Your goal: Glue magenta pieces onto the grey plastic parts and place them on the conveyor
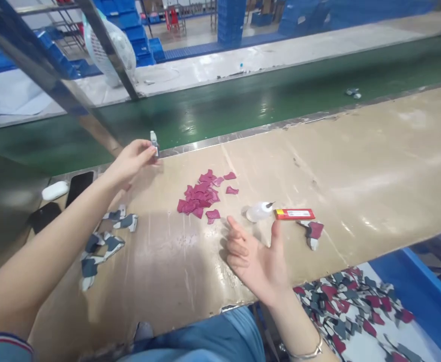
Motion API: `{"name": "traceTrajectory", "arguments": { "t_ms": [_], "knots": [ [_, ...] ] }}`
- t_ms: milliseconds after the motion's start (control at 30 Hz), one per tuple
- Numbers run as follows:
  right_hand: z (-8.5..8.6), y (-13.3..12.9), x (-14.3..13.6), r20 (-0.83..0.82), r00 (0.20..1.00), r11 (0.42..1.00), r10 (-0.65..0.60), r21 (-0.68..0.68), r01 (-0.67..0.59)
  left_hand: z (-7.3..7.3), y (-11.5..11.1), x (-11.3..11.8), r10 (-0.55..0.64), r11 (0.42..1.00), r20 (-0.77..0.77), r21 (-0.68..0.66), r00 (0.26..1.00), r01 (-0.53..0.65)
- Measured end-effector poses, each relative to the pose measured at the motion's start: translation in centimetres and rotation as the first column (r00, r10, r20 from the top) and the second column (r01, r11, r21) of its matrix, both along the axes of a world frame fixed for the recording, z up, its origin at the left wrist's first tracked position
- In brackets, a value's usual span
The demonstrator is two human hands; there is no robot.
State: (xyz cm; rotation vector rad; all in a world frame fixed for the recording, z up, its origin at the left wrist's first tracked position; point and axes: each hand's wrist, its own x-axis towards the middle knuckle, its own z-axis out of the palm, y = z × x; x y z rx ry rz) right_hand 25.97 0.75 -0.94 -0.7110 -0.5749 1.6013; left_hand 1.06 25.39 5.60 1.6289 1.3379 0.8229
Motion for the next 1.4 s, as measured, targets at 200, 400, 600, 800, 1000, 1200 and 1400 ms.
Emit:
{"name": "traceTrajectory", "arguments": {
  "t_ms": [200, 400, 600, 800, 1000, 1200, 1400],
  "knots": [
    [-1.6, 2.5, 2.4, -0.139, 0.990, 0.999, 0.009, -0.048, -0.015, -1.0, -17.5, -5.0, 0.007, 0.849, 0.465, -0.471, 0.885, 0.241],
    [-0.3, 3.3, 1.7, 0.241, 0.971, 0.989, 0.008, -0.146, 0.028, -3.3, -24.5, -5.7, 0.051, 0.840, 0.636, -0.445, 0.770, 0.312],
    [1.5, 1.2, -7.0, 0.227, 0.910, 0.931, -0.347, -0.031, 0.363, -4.2, -25.1, -3.6, 0.149, 0.915, 0.505, -0.397, 0.850, 0.075],
    [1.1, 0.6, -9.8, 0.364, 0.860, 0.934, -0.356, 0.123, 0.335, -4.0, -24.7, -3.5, 0.152, 0.882, 0.521, -0.455, 0.840, 0.123],
    [-1.1, -0.3, -9.1, 0.523, 0.664, 0.843, -0.535, 0.280, 0.458, -4.1, -24.9, -3.1, 0.209, 0.850, 0.497, -0.519, 0.842, 0.095],
    [-1.2, -1.3, -8.2, 0.724, 0.396, 0.825, -0.564, 0.485, 0.289, -4.6, -25.0, -2.7, 0.166, 0.872, 0.427, -0.484, 0.889, 0.070],
    [-1.1, -1.5, -8.1, 0.734, 0.359, 0.817, -0.576, 0.537, 0.212, -4.8, -25.1, -2.5, 0.162, 0.866, 0.433, -0.492, 0.887, 0.083]
  ]
}}
